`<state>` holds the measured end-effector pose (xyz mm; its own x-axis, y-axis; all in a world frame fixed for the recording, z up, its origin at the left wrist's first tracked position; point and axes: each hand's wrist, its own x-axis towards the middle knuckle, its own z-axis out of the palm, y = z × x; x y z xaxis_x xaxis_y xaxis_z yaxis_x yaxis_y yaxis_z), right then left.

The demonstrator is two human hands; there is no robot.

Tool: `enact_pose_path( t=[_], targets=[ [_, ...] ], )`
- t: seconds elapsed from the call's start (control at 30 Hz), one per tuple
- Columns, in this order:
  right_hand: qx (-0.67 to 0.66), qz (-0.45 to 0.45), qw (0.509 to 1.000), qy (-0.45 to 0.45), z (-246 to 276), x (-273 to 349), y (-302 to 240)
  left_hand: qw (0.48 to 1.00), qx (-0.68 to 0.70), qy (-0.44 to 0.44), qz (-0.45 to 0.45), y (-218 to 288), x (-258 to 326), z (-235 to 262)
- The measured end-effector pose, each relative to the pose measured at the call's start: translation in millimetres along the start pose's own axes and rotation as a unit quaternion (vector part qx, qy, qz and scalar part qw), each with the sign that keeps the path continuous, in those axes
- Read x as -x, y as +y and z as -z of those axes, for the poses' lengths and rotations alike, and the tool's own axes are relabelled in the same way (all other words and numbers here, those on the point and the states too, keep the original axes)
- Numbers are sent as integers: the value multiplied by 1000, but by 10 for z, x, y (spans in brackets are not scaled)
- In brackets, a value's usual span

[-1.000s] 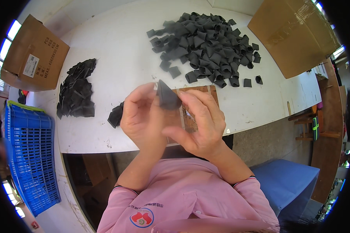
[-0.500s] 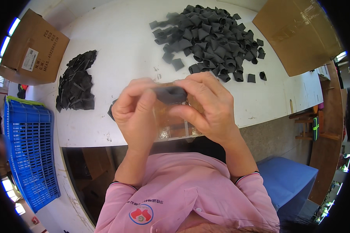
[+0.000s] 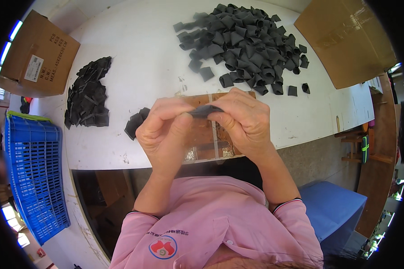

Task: Manually processing and inspecting small black rubber industrial components at a workbench.

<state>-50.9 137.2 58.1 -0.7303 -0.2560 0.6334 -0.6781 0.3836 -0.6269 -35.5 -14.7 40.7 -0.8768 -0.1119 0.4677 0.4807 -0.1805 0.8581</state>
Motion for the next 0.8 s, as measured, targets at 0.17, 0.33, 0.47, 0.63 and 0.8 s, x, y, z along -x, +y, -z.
enact_pose_path(
  t=[0.17,0.33,0.47,0.63,0.8],
  targets=[
    [-8,-7,1000,6,-18,-69,-22,988,134,46,66,-34,16,69],
    [74,57,995,-31,42,-66,-1,995,83,25,49,-52,57,35],
    [93,81,992,-3,11,10,56,1000,0,-9,-1,-46,20,37],
    [128,65,990,1,26,-29,-49,985,-138,-88,-46,105,-195,-59],
    [106,52,993,26,-26,-54,-102,996,-51,-65,27,66,-169,-7]
  ],
)
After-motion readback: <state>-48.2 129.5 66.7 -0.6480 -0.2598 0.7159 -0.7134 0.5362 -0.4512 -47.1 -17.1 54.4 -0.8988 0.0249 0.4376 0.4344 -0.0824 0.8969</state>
